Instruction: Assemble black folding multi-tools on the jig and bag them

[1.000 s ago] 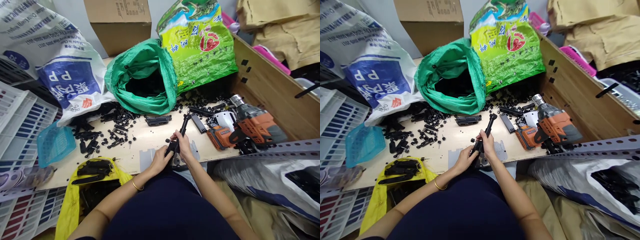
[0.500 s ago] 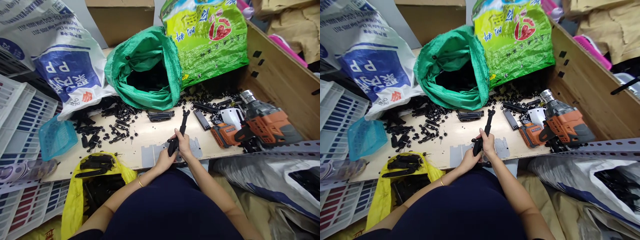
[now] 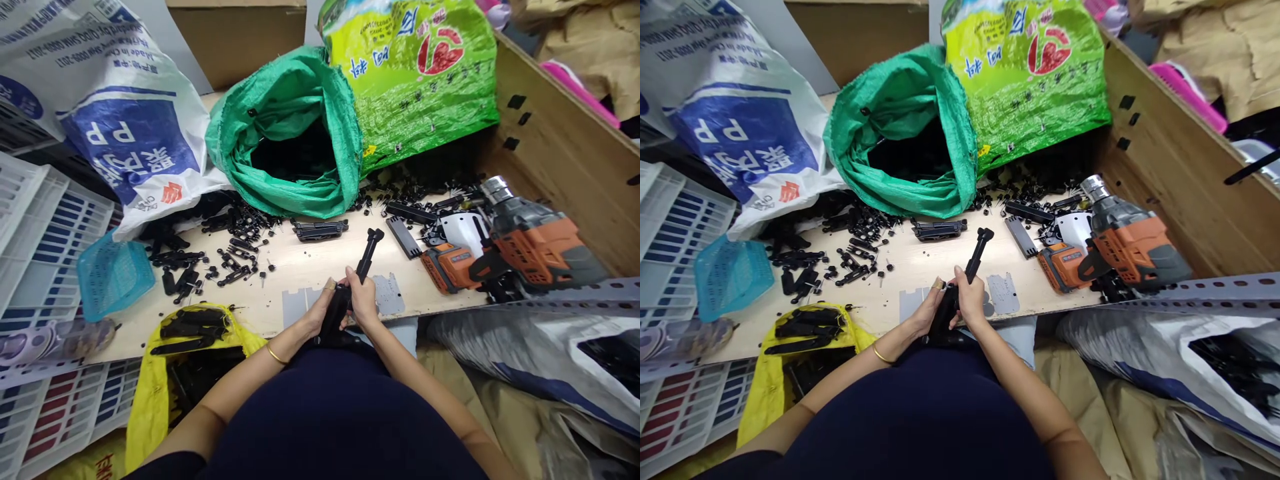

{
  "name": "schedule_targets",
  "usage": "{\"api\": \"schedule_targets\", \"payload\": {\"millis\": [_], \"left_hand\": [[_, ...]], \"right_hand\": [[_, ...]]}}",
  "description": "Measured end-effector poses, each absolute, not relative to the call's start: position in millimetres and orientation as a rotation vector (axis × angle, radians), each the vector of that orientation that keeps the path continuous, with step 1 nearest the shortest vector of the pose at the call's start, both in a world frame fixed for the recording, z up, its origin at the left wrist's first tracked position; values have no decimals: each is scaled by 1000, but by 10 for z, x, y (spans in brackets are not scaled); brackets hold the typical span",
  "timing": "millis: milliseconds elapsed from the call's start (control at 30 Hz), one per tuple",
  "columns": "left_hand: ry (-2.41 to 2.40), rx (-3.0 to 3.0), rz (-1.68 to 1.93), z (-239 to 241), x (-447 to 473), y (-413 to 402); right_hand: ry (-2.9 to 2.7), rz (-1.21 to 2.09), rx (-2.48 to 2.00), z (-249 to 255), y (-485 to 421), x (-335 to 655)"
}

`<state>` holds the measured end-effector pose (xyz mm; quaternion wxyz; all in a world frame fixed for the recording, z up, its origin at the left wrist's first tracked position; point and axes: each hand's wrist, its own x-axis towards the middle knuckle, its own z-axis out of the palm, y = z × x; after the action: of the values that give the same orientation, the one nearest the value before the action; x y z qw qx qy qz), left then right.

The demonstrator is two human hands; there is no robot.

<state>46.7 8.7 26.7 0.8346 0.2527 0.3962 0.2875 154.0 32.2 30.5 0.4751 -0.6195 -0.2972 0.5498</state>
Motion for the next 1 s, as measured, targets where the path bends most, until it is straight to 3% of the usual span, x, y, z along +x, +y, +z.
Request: {"api": "schedule_targets", "payload": {"millis": [200, 467, 700, 900, 1000], "left_hand": [[792, 607, 654, 341, 505, 107], [816, 456, 743, 264, 565, 21], [868, 503, 738, 228, 519, 53], [837, 515, 735, 260, 532, 47], [842, 488, 727, 262, 530, 69]], "right_hand": [[-779, 1135, -1465, 298, 305, 1535], [-682, 1490, -1431, 268, 391, 1548], [-642, 1228, -1426, 176, 351, 1447], [-774, 1440, -1357, 273, 406, 1561], [-719, 1271, -1406, 282, 372, 1527]]}}
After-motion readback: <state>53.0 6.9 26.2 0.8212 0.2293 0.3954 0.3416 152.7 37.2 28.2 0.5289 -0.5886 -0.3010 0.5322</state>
